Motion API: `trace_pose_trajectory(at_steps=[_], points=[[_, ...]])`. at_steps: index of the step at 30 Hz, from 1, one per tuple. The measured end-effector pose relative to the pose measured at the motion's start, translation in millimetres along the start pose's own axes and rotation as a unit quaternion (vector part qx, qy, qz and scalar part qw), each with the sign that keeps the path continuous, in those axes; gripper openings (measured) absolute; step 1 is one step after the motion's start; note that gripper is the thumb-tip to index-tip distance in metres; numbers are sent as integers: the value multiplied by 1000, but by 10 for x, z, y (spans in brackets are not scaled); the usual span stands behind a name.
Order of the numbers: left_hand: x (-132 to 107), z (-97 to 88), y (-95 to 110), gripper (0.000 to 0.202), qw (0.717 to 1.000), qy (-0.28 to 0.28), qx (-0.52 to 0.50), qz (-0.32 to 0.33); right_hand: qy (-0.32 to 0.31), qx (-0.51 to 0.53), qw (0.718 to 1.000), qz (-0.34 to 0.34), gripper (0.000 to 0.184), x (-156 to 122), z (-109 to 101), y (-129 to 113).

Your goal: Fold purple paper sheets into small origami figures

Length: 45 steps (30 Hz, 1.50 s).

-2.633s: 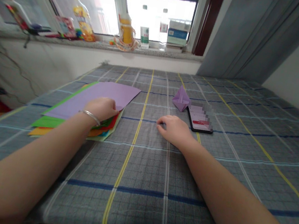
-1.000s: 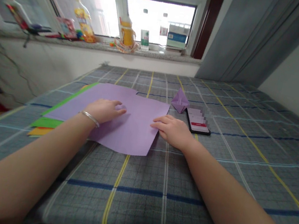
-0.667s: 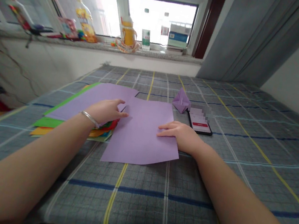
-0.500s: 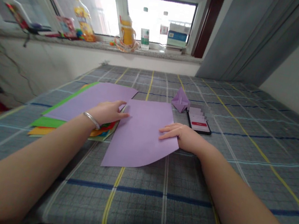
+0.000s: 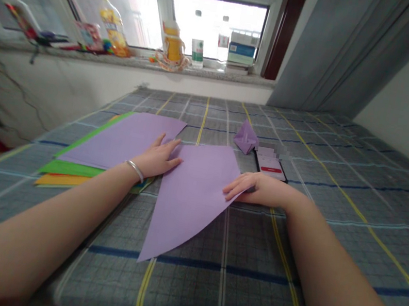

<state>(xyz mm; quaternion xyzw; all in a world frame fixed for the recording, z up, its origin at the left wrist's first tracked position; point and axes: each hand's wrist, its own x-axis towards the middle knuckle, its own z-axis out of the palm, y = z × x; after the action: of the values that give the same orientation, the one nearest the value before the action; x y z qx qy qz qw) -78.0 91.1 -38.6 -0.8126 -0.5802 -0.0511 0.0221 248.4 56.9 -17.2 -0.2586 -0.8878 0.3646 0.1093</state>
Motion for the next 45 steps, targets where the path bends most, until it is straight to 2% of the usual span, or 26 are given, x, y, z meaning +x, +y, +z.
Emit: trace_pose_trajectory(at_steps=[4, 8, 10, 13, 17, 20, 24, 26, 29, 32, 34, 38, 42, 45], points=[[14, 25, 8, 74, 1000, -4, -25, -18, 6, 32, 998, 62, 27, -37, 20, -88], [44, 19, -19, 79, 994, 17, -109, -21, 49, 35, 982, 181, 35, -24, 71, -109], [56, 5, -44, 81, 977, 37, -211, -10, 85, 33, 971, 223, 35, 1, 100, -86], [61, -26, -67, 75, 937, 63, -344, -19, 120, 54, 963, 235, 32, 43, 143, -32], [46, -77, -42, 59, 899, 90, -424, -54, 152, 108, 955, 232, 32, 83, 184, 26], [34, -105, -2, 56, 853, 93, -507, -85, 182, 158, 940, 241, 31, 109, 208, 10], [18, -119, 48, 49, 732, 61, -667, -124, 240, 267, 898, 254, 30, 157, 262, -72], [2, -131, 78, 38, 686, 32, -713, -143, 260, 308, 876, 264, 30, 185, 293, -103], [-17, -155, 120, 32, 660, -6, -731, -174, 275, 314, 861, 291, 30, 217, 321, -111], [-8, -161, 128, 55, 637, -28, -746, -193, 281, 274, 863, 319, 34, 224, 306, -83], [10, -145, 115, 65, 639, -41, -744, -192, 283, 211, 873, 337, 35, 213, 275, -63], [24, -99, 111, 45, 701, -37, -691, -172, 262, 47, 889, 374, 36, 180, 209, -61], [-3, -82, 170, 57, 743, -16, -650, -160, 248, -47, 891, 378, 39, 168, 187, -66], [-17, -80, 205, 70, 757, -14, -637, -144, 252, -91, 888, 373, 40, 171, 194, -33]])
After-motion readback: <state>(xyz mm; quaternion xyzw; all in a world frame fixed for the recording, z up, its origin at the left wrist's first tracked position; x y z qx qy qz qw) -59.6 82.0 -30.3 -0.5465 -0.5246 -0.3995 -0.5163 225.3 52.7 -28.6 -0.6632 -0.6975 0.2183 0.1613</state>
